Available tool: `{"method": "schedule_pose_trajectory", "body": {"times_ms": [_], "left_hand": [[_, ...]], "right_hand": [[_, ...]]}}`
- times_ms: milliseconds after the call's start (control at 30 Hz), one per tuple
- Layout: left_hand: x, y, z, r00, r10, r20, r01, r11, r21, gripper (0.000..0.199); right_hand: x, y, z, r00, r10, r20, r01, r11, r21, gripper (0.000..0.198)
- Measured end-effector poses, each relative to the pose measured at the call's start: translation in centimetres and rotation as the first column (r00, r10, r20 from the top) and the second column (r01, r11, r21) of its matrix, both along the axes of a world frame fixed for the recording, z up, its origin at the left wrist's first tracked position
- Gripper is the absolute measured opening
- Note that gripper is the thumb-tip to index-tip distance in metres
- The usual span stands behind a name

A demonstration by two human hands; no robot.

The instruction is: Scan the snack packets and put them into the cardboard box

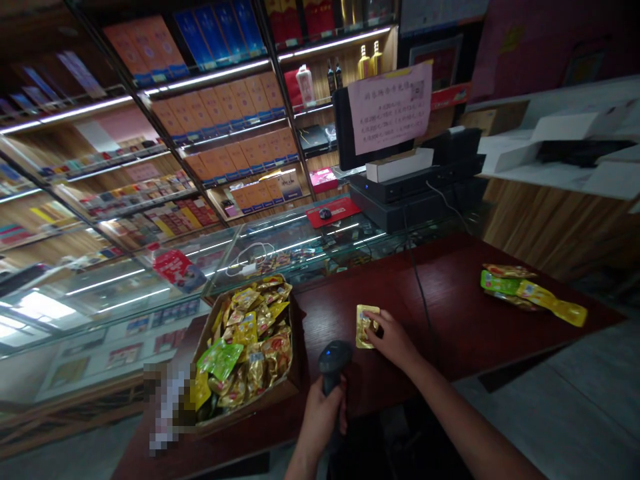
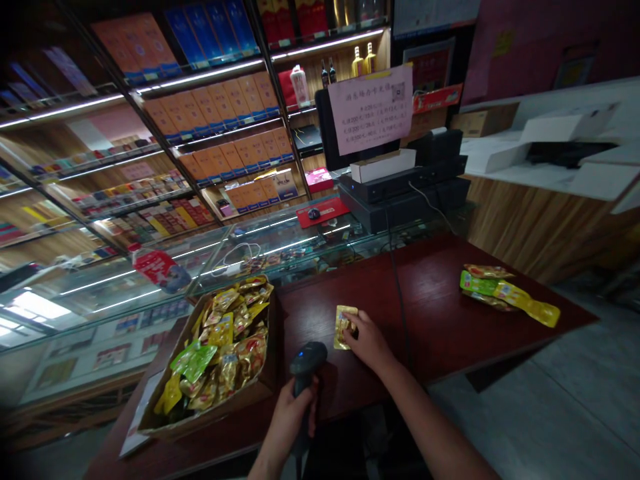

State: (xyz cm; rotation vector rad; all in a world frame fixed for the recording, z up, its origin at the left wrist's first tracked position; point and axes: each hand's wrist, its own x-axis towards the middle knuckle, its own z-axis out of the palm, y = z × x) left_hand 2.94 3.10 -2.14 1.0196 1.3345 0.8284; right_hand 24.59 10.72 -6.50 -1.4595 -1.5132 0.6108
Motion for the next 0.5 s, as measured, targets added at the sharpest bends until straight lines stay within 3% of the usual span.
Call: {"method": "schedule_pose_trajectory", "body": {"times_ms": [267, 500], "left_hand": [[0.3, 0.0, 1.4, 0.999, 0.001, 0.044, 0.002, 0.997, -0.073, 0.033], [0.6, -0.2, 4.6, 0.994, -0.107, -0.013, 0.107, 0.994, 0.031, 0.031]], "right_hand": [[0.5, 0.1, -0.2, 0.993, 0.072, -0.092, -0.074, 0.997, -0.017, 0.05], [0.5, 0.2, -0.5, 0.992, 0.093, -0.089, -0.094, 0.996, 0.0, 0.052]]}}
